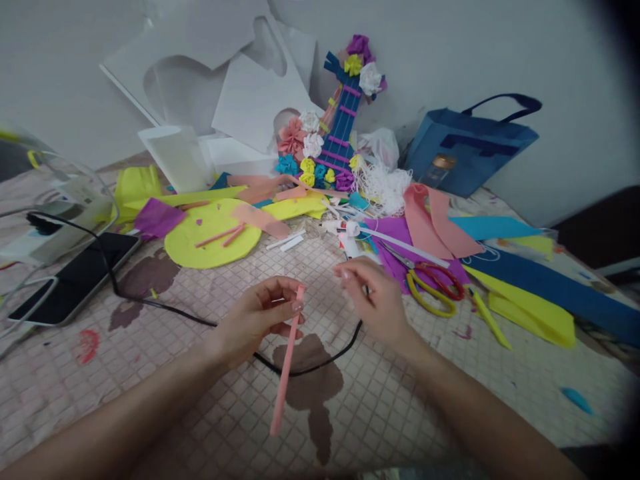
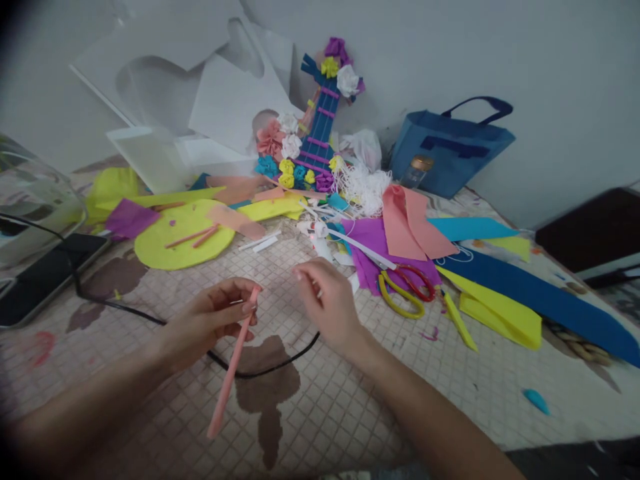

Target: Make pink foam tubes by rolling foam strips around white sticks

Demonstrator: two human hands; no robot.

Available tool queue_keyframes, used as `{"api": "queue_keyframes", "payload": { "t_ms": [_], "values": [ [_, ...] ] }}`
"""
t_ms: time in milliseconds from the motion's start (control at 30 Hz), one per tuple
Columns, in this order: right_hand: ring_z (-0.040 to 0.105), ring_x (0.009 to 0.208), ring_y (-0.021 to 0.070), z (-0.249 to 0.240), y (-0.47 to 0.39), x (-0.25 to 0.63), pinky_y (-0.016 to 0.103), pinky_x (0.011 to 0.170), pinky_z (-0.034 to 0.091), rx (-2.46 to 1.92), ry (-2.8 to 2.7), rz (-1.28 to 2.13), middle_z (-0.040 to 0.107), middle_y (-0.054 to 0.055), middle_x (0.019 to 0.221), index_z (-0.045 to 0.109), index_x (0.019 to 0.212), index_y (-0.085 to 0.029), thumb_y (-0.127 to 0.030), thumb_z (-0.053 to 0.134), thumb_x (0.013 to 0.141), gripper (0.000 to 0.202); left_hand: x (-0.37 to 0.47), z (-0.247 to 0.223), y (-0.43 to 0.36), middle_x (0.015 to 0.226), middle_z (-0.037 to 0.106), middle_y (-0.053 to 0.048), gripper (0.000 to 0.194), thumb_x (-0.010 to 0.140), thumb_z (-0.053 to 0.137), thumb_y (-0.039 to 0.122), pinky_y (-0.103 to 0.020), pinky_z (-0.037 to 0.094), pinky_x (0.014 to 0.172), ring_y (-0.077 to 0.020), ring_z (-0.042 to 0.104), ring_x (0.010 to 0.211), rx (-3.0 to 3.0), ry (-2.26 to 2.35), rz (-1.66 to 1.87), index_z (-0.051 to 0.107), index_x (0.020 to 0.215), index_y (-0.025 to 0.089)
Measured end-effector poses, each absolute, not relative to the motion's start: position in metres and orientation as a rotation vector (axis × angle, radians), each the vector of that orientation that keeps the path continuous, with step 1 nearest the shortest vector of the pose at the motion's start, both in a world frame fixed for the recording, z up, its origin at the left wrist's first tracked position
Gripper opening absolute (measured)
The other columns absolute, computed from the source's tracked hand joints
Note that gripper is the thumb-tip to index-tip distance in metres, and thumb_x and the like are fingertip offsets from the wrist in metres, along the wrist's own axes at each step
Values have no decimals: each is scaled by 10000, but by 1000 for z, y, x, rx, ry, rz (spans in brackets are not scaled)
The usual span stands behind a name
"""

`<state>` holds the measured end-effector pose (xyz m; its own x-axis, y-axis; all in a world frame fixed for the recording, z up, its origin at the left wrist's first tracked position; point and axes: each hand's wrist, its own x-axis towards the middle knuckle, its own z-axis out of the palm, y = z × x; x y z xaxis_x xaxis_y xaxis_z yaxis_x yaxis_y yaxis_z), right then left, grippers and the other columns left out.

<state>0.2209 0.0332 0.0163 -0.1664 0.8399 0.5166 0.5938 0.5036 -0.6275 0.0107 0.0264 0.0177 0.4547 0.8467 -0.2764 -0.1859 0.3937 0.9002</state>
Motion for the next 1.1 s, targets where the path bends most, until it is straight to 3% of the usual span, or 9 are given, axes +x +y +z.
{"api": "queue_keyframes", "payload": {
  "t_ms": [100,233,333,533,733,833,1100],
  "values": [
    [519,591,153,9,52,244,283,573,413,-1472,-1889,120,557,14,631,564,706,-182,-301,492,871,216,9,17,27,776,516,24,206,773,680,241,-241,554,585,-91,562,665,933,853,765,570,939,187],
    [576,771,224,-8,77,267,340,700,437,-1622,-1897,-11,632,85,828,581,868,-166,-407,573,796,252,8,16,29,790,512,25,198,783,671,241,-233,552,594,-84,562,663,933,841,771,572,946,188],
    [584,790,230,-15,95,269,332,700,433,-1628,-1899,106,644,106,889,585,955,-153,-429,570,781,327,7,17,31,788,511,28,196,777,676,233,-229,551,592,-82,570,659,918,836,789,575,939,185],
    [524,572,173,-20,129,254,265,530,339,-1676,-1850,381,597,26,631,605,721,-175,-432,619,707,258,5,17,35,773,516,32,200,769,683,227,-234,554,590,-84,580,645,918,830,823,580,936,186],
    [474,494,131,-6,106,253,248,482,347,-1588,-1723,521,526,-4,531,532,622,-181,-508,453,836,398,2,18,37,767,513,36,192,768,686,222,-225,551,585,-80,570,649,918,828,848,584,927,187],
    [486,506,126,8,73,256,257,541,392,-1370,-1676,784,514,0,494,490,536,-193,-484,453,866,441,2,19,38,772,521,34,196,768,686,219,-232,552,597,-80,571,647,926,834,853,589,936,189],
    [476,501,133,13,21,251,271,497,392,-1175,-1747,1035,505,-20,554,577,813,-189,-443,533,847,260,0,19,41,779,524,21,202,758,697,244,-235,555,601,-78,550,652,953,861,860,618,930,172]
  ]
}}
